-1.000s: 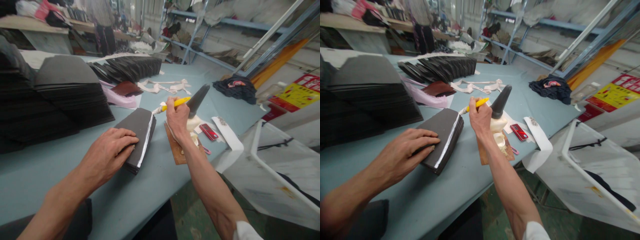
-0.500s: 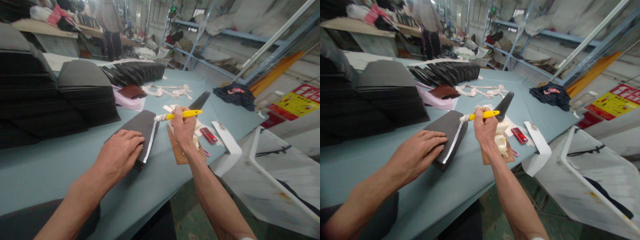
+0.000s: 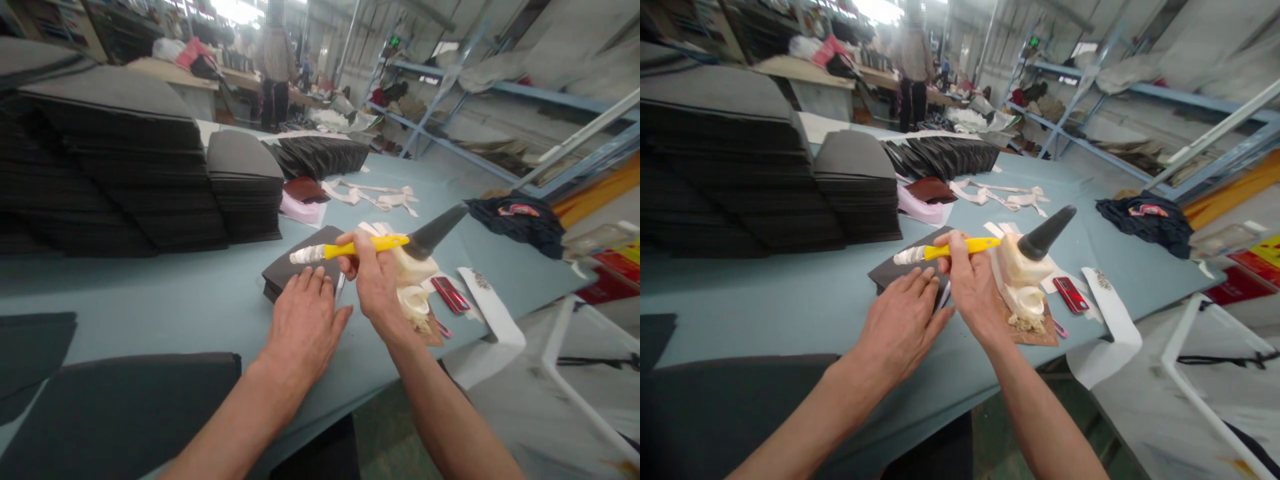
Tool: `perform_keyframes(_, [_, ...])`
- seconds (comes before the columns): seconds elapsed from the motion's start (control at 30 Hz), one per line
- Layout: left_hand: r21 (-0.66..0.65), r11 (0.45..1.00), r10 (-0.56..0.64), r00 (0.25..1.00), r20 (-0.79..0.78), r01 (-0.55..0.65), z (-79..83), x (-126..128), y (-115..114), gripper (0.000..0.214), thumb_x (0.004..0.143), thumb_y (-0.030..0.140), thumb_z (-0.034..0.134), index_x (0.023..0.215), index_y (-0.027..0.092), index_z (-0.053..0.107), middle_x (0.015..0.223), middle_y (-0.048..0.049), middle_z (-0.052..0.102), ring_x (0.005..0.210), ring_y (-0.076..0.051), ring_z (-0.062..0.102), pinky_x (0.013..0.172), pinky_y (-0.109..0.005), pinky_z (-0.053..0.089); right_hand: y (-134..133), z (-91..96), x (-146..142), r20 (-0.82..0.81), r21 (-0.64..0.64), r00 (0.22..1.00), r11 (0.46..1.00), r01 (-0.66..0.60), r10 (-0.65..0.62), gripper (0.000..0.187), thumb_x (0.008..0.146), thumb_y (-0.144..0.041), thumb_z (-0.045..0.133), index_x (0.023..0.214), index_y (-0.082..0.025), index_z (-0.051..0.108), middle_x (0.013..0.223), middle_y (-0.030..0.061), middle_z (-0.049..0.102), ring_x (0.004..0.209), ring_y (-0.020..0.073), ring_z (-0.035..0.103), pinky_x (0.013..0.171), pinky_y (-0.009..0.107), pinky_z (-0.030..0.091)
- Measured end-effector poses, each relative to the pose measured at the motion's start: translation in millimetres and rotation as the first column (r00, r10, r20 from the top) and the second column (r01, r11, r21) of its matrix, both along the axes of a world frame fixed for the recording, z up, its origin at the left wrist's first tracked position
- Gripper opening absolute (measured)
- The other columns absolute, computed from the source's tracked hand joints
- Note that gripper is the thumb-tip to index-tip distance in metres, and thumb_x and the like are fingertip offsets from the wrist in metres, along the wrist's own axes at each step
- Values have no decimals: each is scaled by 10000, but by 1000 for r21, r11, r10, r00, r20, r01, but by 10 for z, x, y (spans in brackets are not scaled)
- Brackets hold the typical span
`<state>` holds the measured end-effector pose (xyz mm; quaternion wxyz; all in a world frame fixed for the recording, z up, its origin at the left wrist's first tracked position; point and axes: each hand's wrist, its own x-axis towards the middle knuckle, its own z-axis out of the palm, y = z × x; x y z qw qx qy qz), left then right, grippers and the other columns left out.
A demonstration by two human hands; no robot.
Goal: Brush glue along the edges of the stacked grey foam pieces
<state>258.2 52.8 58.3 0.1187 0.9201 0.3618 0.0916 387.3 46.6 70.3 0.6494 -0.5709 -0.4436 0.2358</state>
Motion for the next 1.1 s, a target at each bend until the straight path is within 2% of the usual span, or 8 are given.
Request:
perform_keyframes(0.1, [-38,999,0,1000,23,1,-2,6,-11,609,1095,388,534,1573,11,525,1676,-243,487,1596,-392,442,1335,-543,392,37,50,-143,1,-35,996,996,-86,86,395,958,-587,696,823,-220,648,583,-66,583,529,89,507,566,232,456])
perform_keyframes(0.23, [-83,996,-19,998,62,24,7,1,-12,536,1074,357,570,1515,54,602,1604,-226,584,1574,-396,473,1324,-557,403,77,101,-281,-1,-106,988,983,-152,152,368,919,-562,737,819,-214,667,548,-68,595,517,100,552,579,242,490])
perform_keyframes(0.3, [-71,997,-26,995,101,33,-8,-7,-7,558,1062,351,594,1538,61,582,1596,-219,595,1567,-392,480,1320,-549,412,93,109,-314,10,-131,986,977,-166,169,355,912,-553,738,824,-215,673,545,-67,607,519,104,573,586,245,499])
perform_keyframes(0.4, [-30,999,-37,986,162,42,-49,-18,-2,599,1047,337,613,1568,51,544,1603,-225,586,1551,-386,500,1306,-544,437,120,108,-340,48,-154,987,978,-141,150,361,900,-557,749,803,-217,674,542,-62,618,509,102,567,577,243,492])
perform_keyframes(0.53, [14,999,-46,979,198,44,-89,-19,-3,535,1019,326,645,1483,61,624,1503,-225,671,1483,-386,574,1274,-556,484,148,99,-367,63,-185,986,973,-139,153,362,907,-564,732,814,-219,672,542,-60,627,482,97,538,534,235,463])
perform_keyframes(0.67, [11,999,-46,981,191,44,-84,-16,1,519,1016,310,646,1475,67,631,1486,-220,685,1462,-380,599,1279,-547,486,169,78,-374,124,-175,979,975,-139,162,333,939,-525,704,814,-218,674,552,-59,637,500,96,555,567,233,481])
perform_keyframes(0.87, [-14,998,-51,976,213,55,-110,-24,2,534,1016,310,651,1486,58,618,1522,-221,658,1504,-378,561,1294,-536,470,198,12,-327,118,-181,982,976,-122,144,321,949,-518,703,832,-220,679,560,-60,648,513,102,575,611,244,506])
perform_keyframes(1.1, [31,998,-51,974,222,45,-169,-36,-3,572,1016,368,680,1486,50,612,1563,-241,618,1577,-395,474,1304,-557,447,234,4,-249,138,-187,988,982,-39,65,349,937,-552,723,831,-222,678,570,-55,650,543,119,607,590,250,491])
